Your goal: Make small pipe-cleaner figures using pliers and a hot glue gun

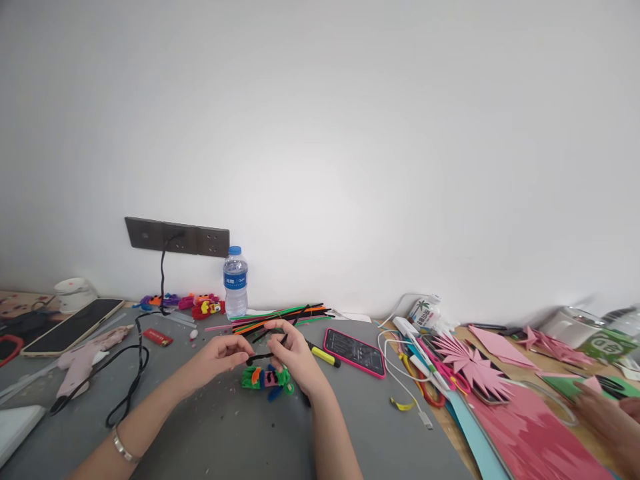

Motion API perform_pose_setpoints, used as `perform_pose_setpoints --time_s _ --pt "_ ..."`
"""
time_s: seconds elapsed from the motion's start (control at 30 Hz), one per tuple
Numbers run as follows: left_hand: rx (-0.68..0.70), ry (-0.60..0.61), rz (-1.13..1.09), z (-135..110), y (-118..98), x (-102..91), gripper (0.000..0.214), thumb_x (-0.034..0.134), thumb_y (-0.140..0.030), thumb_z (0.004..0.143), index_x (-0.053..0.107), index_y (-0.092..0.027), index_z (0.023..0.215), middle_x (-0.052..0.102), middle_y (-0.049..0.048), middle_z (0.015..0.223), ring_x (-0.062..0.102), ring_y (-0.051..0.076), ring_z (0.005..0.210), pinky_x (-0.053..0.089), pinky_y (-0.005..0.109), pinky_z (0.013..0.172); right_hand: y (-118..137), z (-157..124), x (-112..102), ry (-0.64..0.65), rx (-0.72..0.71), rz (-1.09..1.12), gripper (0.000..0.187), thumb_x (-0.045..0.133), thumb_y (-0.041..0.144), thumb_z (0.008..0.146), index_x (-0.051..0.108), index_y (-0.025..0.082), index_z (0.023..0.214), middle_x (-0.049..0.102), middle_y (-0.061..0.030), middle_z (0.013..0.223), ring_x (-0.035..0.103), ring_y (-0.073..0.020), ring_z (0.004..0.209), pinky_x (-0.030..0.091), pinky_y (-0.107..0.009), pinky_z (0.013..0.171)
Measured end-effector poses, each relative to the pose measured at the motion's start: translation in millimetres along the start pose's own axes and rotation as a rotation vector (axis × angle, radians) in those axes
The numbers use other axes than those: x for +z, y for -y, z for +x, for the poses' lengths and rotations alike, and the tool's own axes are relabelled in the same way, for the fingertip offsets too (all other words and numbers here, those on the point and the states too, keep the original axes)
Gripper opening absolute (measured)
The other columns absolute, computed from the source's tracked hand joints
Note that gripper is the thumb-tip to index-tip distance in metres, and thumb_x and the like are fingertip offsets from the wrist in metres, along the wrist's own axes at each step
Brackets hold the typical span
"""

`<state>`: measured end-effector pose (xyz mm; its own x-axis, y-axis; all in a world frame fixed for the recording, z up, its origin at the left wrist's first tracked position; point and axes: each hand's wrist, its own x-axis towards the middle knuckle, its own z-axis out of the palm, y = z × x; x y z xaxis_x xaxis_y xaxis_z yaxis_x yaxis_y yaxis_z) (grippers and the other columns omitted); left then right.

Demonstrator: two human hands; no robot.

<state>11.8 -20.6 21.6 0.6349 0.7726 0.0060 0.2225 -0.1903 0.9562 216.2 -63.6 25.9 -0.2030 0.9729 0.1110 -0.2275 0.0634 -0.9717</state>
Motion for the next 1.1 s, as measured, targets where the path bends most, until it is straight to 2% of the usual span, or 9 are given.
perform_pose_setpoints --time_s 0.17,0.27,0.4,0.5,0.6,0.77,0.9,1.1 --pt "0.034 -0.009 0.072 0.7 1.8 0.1 0.033 0.061 -0.049 0.081 0.066 -0.016 0.082 0.057 0.0003 0.074 0.046 0.015 0.067 0.036 0.025 0.062 1.1 -0.5 2.4 -0.009 0.012 -0.031 0.034 0.067 0.042 0.082 0.053 0.022 0.105 0.041 0.0110 0.064 0.035 -0.0012 0.034 0.020 -0.018 0.038" --pt "0.029 0.001 0.092 0.3 -0.3 1.0 0.035 0.060 -0.050 0.081 0.067 -0.016 0.085 0.057 0.0007 0.074 0.045 0.015 0.066 0.035 0.025 0.061 -1.4 0.2 1.6 -0.013 0.007 -0.041 0.033 0.067 0.042 0.082 0.053 0.022 0.105 0.041 0.0108 0.065 0.035 -0.0013 0.033 0.021 -0.018 0.037" --pt "-0.005 0.023 0.096 -1.1 -3.7 2.6 0.038 0.061 -0.053 0.078 0.066 -0.016 0.083 0.050 -0.0025 0.066 0.042 0.014 0.063 0.032 0.025 0.060 -4.1 0.9 1.0 -0.026 -0.018 -0.024 0.030 0.066 0.041 0.083 0.054 0.023 0.104 0.039 0.0102 0.065 0.032 -0.0022 0.039 0.023 -0.018 0.040" --pt "-0.019 0.046 0.094 -2.5 -5.7 3.0 0.038 0.061 -0.054 0.079 0.066 -0.017 0.083 0.049 -0.0030 0.067 0.040 0.013 0.062 0.031 0.024 0.059 -4.0 0.8 2.1 -0.016 -0.044 -0.005 0.025 0.064 0.039 0.086 0.056 0.022 0.102 0.036 0.0097 0.063 0.029 -0.0039 0.044 0.024 -0.018 0.044" --pt "-0.003 0.075 0.068 -3.0 -5.6 3.5 0.036 0.061 -0.053 0.080 0.064 -0.017 0.078 0.048 -0.0033 0.068 0.038 0.012 0.061 0.029 0.024 0.058 -2.8 0.3 3.2 -0.002 -0.052 -0.001 0.024 0.063 0.039 0.086 0.056 0.022 0.102 0.036 0.0091 0.062 0.027 -0.0052 0.047 0.024 -0.019 0.046" --pt "0.028 0.054 0.021 -0.8 -2.2 4.2 0.037 0.063 -0.052 0.080 0.056 -0.017 0.069 0.038 -0.0060 0.062 0.032 0.011 0.059 0.024 0.024 0.056 -1.8 0.1 3.7 -0.010 -0.055 0.004 0.025 0.065 0.040 0.085 0.056 0.022 0.100 0.036 0.0090 0.062 0.026 -0.0053 0.047 0.022 -0.021 0.047" --pt "0.061 -0.027 -0.084 -0.8 -5.5 2.6 0.039 0.062 -0.052 0.079 0.049 -0.018 0.065 0.038 -0.0056 0.065 0.033 0.011 0.061 0.026 0.024 0.058 -3.6 1.2 3.9 -0.018 -0.080 0.017 0.026 0.065 0.042 0.085 0.057 0.023 0.100 0.036 0.0085 0.065 0.028 -0.0049 0.046 0.021 -0.022 0.048" --pt "0.097 -0.253 -0.279 -1.1 -11.7 6.8 0.041 0.067 -0.051 0.076 0.047 -0.018 0.061 0.037 -0.0057 0.064 0.031 0.010 0.057 0.027 0.023 0.054 -9.0 6.3 12.7 -0.034 -0.165 0.001 0.030 0.065 0.045 0.085 0.057 0.023 0.105 0.032 0.0089 0.063 0.030 -0.0068 0.047 0.026 -0.022 0.049"
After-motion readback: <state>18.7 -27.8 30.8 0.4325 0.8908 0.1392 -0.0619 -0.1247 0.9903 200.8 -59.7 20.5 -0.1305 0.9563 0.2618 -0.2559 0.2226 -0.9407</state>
